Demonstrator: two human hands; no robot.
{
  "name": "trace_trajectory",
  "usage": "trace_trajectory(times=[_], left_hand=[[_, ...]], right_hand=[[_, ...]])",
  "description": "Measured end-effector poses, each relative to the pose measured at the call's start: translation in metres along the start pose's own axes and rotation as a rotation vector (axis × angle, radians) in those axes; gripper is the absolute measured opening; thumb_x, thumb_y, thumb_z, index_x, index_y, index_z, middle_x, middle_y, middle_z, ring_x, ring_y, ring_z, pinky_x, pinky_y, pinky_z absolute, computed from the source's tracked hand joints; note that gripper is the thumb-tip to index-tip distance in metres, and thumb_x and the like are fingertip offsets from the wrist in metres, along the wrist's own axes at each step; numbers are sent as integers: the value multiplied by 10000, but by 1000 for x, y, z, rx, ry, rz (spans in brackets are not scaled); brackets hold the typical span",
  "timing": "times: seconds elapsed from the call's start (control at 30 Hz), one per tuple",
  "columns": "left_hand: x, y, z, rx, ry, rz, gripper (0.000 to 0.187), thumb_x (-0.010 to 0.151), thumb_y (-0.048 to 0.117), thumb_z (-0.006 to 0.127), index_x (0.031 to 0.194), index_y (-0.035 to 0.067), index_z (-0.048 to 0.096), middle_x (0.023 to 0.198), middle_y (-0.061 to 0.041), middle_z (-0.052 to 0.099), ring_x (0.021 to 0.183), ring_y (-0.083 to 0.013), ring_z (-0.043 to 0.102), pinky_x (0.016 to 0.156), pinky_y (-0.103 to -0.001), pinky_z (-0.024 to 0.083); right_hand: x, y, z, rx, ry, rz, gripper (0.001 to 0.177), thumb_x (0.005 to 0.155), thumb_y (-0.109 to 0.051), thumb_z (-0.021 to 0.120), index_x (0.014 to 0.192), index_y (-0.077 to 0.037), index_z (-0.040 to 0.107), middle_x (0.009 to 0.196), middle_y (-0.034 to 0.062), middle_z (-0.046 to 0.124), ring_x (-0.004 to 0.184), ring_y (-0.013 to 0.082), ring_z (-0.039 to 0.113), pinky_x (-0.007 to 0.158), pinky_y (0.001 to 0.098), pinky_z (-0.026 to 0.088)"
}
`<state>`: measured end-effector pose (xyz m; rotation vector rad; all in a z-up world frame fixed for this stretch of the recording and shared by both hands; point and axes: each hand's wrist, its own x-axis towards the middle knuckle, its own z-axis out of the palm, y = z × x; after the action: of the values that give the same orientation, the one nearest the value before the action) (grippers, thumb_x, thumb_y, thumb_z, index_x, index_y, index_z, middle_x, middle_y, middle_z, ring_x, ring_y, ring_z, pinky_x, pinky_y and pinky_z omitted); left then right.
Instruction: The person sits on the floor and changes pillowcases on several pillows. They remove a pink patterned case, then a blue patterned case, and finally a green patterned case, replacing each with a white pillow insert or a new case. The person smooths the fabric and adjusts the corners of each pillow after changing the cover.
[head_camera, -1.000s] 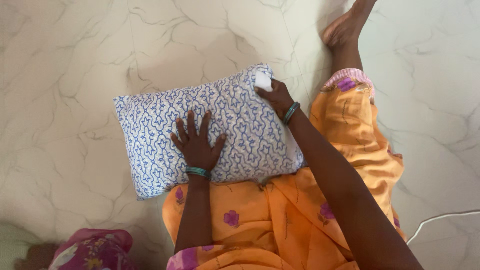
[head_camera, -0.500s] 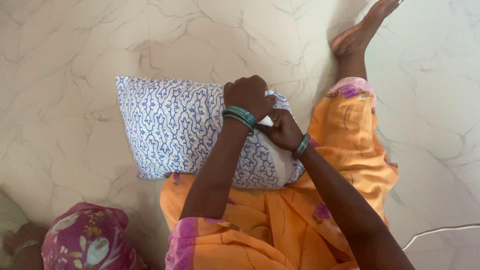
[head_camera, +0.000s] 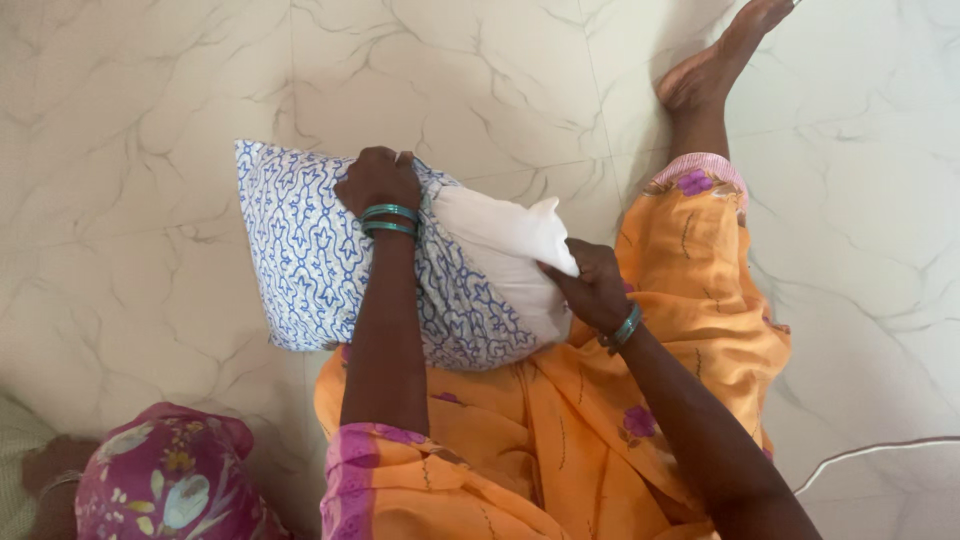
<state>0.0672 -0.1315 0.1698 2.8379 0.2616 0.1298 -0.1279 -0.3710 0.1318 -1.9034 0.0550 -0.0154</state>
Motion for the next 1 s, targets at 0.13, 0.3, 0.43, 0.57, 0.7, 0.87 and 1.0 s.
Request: trace_trajectory(times=[0.13, 0.3, 0.43, 0.57, 0.7, 0.87, 1.0], left_hand=[[-40, -1, 3, -183, 464, 317, 283, 885, 356, 730, 1046, 124, 748, 1047, -102, 752, 957, -336, 701, 895, -497, 417], [-155, -13, 4, -585, 396, 479, 128, 959, 185, 745, 927, 79, 681, 916, -117, 688, 824, -320, 677, 744, -432, 513], [-250, -21, 29, -735, 77, 302, 235, 902, 295, 751, 796, 87, 725, 750, -98, 712, 653, -289, 693, 581, -425, 542], [-286, -20, 57, -567, -222, 257, 375, 825, 458, 781, 734, 99, 716, 712, -135, 714, 654, -352, 692, 577, -470, 530], [-289, -11, 62, -511, -140, 206, 476, 805, 537, 786, 709, 84, 678, 670, -141, 702, 623, -368, 683, 565, -496, 518], [-298, -2, 43, -370, 70, 235, 519, 783, 575, 813, 612, 106, 671, 529, -166, 638, 483, -379, 646, 477, -509, 508], [-298, -5, 52, -375, 148, 183, 521, 786, 552, 823, 611, 94, 648, 546, -178, 627, 489, -385, 639, 465, -496, 507]], right_hand=[[47, 36, 10, 348, 245, -36, 260, 1005, -207, 713, 1163, -2, 733, 956, 1, 745, 825, 48, 626, 734, 251, 540], [78, 79, 0, 149, 271, -9, 573, 949, -293, 745, 1419, 7, 612, 1030, 86, 701, 812, 107, 583, 712, 280, 521], [53, 101, 6, 309, 279, 247, 746, 843, -336, 831, 1394, 32, 488, 1070, 120, 694, 870, 140, 692, 725, 314, 587], [24, 94, 21, 459, 198, 508, 602, 875, -367, 821, 1231, 78, 627, 967, 141, 717, 778, 179, 676, 681, 340, 559], [33, 93, 30, 623, 207, 300, 461, 880, -346, 792, 1145, 18, 693, 984, 57, 737, 799, 115, 680, 716, 287, 568], [72, 120, 53, 624, 438, 254, 366, 935, -301, 785, 1067, 36, 733, 904, 14, 693, 749, 90, 582, 681, 291, 507], [84, 132, 80, 629, 572, 166, 384, 1011, -298, 772, 1056, 82, 740, 909, 27, 669, 773, 100, 541, 699, 298, 487]])
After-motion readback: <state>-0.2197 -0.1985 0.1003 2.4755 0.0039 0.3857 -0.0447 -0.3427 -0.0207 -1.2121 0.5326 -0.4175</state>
